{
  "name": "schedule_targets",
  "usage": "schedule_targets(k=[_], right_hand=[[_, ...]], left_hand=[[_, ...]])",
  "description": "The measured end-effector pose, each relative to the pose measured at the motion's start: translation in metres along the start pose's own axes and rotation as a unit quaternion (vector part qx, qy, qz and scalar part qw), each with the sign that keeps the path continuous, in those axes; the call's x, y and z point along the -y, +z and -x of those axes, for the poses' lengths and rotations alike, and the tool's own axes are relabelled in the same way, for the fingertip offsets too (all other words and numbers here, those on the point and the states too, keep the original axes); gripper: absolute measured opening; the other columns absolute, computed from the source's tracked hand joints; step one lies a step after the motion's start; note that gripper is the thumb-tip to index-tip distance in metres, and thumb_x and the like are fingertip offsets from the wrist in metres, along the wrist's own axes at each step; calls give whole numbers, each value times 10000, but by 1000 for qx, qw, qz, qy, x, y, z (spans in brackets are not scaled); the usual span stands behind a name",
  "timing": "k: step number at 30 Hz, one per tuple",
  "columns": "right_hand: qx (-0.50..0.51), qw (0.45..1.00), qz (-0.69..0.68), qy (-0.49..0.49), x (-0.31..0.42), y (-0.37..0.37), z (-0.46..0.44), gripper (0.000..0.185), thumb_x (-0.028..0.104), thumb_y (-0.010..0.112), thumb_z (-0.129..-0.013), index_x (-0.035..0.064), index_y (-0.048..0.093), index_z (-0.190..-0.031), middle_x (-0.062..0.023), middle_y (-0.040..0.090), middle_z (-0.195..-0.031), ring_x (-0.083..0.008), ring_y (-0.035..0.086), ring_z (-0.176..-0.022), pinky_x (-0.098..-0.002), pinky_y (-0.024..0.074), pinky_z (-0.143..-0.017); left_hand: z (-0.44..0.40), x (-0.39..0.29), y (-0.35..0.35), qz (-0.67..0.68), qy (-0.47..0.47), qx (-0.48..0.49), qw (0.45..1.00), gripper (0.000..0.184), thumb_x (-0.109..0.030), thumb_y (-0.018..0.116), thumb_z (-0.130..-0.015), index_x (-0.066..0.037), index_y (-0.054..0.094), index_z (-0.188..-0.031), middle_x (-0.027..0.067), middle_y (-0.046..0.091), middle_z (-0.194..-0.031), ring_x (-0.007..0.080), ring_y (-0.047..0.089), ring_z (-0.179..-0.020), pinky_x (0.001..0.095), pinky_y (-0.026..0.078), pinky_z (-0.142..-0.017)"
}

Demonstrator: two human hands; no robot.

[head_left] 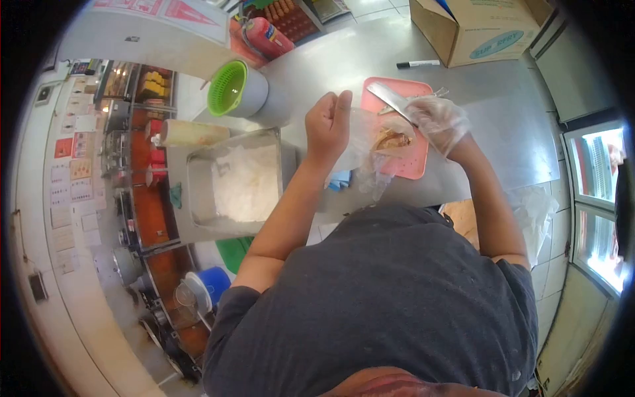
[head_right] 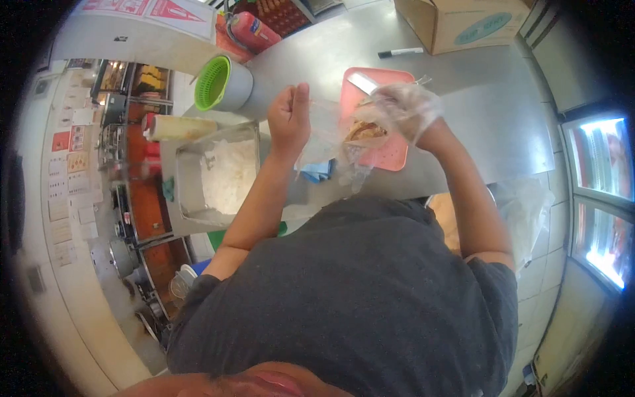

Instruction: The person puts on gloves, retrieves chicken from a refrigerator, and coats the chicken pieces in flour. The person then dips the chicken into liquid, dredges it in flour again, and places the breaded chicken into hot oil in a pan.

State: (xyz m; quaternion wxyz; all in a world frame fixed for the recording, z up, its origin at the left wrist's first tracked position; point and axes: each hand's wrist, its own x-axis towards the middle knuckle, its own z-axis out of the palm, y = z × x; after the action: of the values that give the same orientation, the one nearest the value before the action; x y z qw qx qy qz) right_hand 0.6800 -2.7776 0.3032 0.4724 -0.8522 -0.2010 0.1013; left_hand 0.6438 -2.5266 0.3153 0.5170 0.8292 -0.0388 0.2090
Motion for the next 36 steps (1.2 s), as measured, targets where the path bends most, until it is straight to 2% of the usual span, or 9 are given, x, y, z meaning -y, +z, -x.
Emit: schedule_targets(k=[4, 6, 13, 16, 18, 19, 24, 27, 36], right_hand=[[192, 966, 117, -127, 20, 25, -4, 180, 186, 607, -948, 110, 739, -1045, -166, 716, -996, -313, 689, -940, -426, 539, -870], [359, 818, 416, -169, 3, 58, -14, 196, 264, 614, -977, 100, 701, -1038, -111, 707, -938, -294, 660, -876, -412, 531, -835], [307, 924, 224, -46, -43, 116, 1, 118, 180, 657, -899, 155, 702, -1005, -103, 660, -1040, -293, 592, -1034, -397, 462, -971], [184, 945, 221, -158, -73, 122, 17, 162, 102, 683, -845, 96, 744, -995, -179, 723, -1030, -348, 691, -1005, -428, 530, -871], [161, 960, 167, -158, -98, 137, 16, 174, 77, 665, -848, 88, 747, -1000, -185, 722, -1052, -350, 689, -1026, -419, 530, -894], [153, 964, 147, -158, -103, 139, 17, 178, 68, 659, -848, 85, 749, -1002, -187, 722, -1059, -351, 688, -1034, -417, 530, -902], [237, 921, 308, 11, -39, 83, 44, 275, 34, 626, -851, 44, 716, -1111, -192, 716, -1088, -329, 676, -1090, -401, 526, -951], [160, 926, 316, -127, -81, 110, 44, 299, 55, 628, -865, 53, 695, -1156, -186, 706, -1141, -321, 665, -1125, -389, 522, -966], [211, 949, 234, 1, -44, 78, 51, 287, 116, 632, -892, 83, 674, -1174, -175, 702, -1152, -351, 676, -1064, -429, 533, -911]], left_hand=[[7, -5, 15, 2, 12, 26, 1000, 514, -313, 627, -1038, -40, 408, -660, 5, 321, -576, 89, 291, -556, 324, 260, -487], [11, -9, 18, -20, 16, 52, 998, 514, -338, 628, -1032, -31, 433, -668, 48, 356, -560, 137, 317, -521, 346, 279, -485], [21, -11, 23, -60, 41, 78, 994, 485, -357, 633, -1019, -25, 484, -699, 122, 431, -569, 244, 393, -497, 382, 327, -494], [24, -5, 33, -36, 48, 77, 995, 502, -337, 630, -1034, -28, 458, -677, 23, 346, -557, 92, 309, -541, 315, 278, -482], [27, -4, 36, -50, 25, 117, 992, 476, -354, 635, -1017, -25, 491, -705, 128, 430, -572, 259, 403, -497, 395, 330, -490], [28, -5, 37, -51, 24, 120, 991, 476, -354, 635, -1017, -25, 491, -705, 128, 430, -572, 259, 403, -497, 395, 330, -490], [34, -9, 48, -34, 37, 153, 987, 450, -337, 642, -1013, -28, 503, -717, 128, 436, -585, 265, 409, -500, 396, 334, -492], [35, -15, 54, -39, 64, 183, 980, 432, -330, 645, -1011, -28, 514, -731, 125, 453, -594, 267, 430, -509, 390, 346, -497], [38, -12, 68, -46, 78, 197, 976, 406, -307, 653, -1000, -28, 524, -735, 141, 456, -605, 302, 454, -530, 415, 364, -514]])
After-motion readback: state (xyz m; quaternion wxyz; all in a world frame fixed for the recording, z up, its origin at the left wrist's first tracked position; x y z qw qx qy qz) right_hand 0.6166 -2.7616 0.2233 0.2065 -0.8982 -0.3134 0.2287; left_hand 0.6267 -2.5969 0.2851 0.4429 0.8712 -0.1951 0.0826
